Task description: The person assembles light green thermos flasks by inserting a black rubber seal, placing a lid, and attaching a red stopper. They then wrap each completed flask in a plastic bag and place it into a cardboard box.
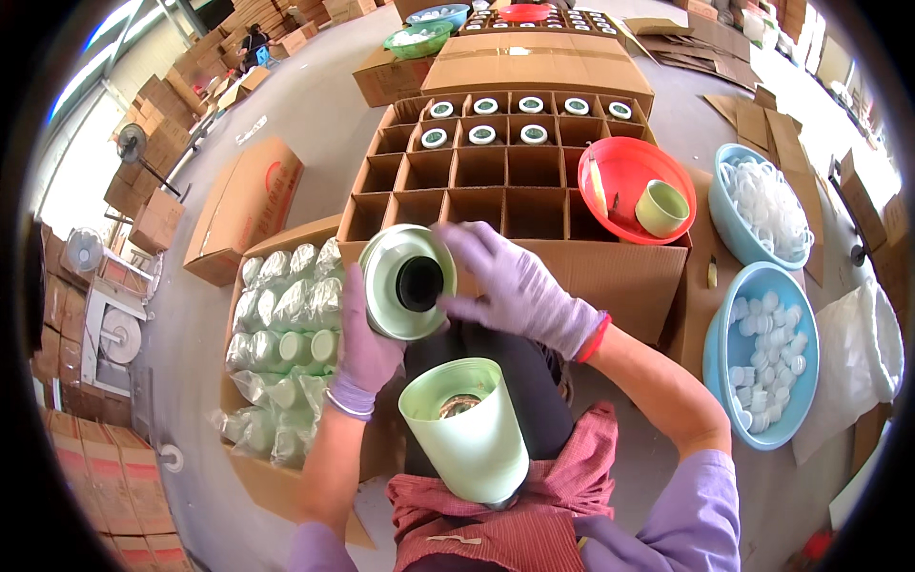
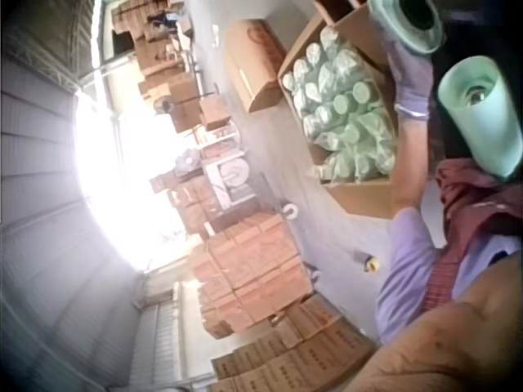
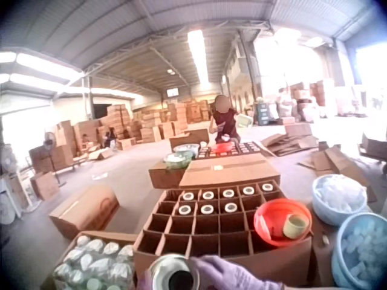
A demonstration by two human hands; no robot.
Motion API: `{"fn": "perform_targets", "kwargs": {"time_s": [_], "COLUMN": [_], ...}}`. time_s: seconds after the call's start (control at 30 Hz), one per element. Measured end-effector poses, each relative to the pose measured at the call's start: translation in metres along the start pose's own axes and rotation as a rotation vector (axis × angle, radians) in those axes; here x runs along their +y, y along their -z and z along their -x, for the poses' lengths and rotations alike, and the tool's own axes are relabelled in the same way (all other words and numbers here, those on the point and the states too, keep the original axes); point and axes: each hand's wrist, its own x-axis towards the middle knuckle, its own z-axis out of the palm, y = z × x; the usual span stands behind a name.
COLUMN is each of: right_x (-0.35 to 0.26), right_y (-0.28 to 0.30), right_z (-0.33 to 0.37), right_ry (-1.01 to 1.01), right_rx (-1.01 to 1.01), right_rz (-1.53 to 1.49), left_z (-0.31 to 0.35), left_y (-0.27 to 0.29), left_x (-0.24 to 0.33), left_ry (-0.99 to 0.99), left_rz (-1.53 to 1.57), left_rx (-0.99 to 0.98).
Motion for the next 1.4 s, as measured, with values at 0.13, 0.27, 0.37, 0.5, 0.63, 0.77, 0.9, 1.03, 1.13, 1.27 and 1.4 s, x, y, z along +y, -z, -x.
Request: {"fn": "perform_targets", "kwargs": {"time_s": [0.13, 0.27, 0.37, 0.5, 0.63, 0.77, 0.9, 1.03, 1.13, 1.27, 1.4], "right_x": [-0.007, -0.028, -0.028, -0.009, 0.004, -0.003, -0.031, -0.012, 0.001, -0.025, -0.069], "right_y": [-0.005, -0.009, -0.026, -0.025, 0.014, -0.014, -0.036, -0.052, -0.057, -0.019, 0.056], "right_z": [-0.003, -0.008, -0.006, 0.025, 0.042, 0.052, 0.045, 0.06, 0.062, 0.059, 0.06], "right_ry": [0.337, 0.037, -0.104, -0.067, -0.948, -0.58, -0.56, -0.119, -0.094, -0.432, -0.373], "right_rx": [-0.19, 0.005, 0.105, 0.13, -0.24, -0.12, -0.332, -0.453, -0.592, -0.674, -0.858], "right_rz": [0.401, 0.297, -0.145, -0.077, -0.324, -0.581, -0.635, -0.374, -0.554, -0.501, 0.308], "left_z": [0.005, 0.011, 0.021, 0.021, 0.047, 0.042, 0.046, 0.065, 0.079, 0.083, 0.111], "left_y": [-0.016, -0.045, -0.011, 0.016, 0.057, 0.049, 0.043, 0.03, 0.018, 0.024, 0.034], "left_x": [0.002, -0.006, -0.022, -0.011, -0.026, -0.027, -0.029, -0.038, -0.035, -0.055, -0.118], "left_ry": [0.129, -0.245, -0.483, -0.557, -0.422, -0.309, -0.323, -0.265, -0.248, -0.28, -0.084], "left_rz": [0.318, 0.139, -0.67, -0.773, -0.925, -0.983, -1.022, -1.093, -1.166, -0.695, -0.303], "left_rx": [-0.049, 0.097, 0.07, -0.206, -0.339, -0.509, -0.528, -0.496, -0.455, -0.171, 0.129]}}
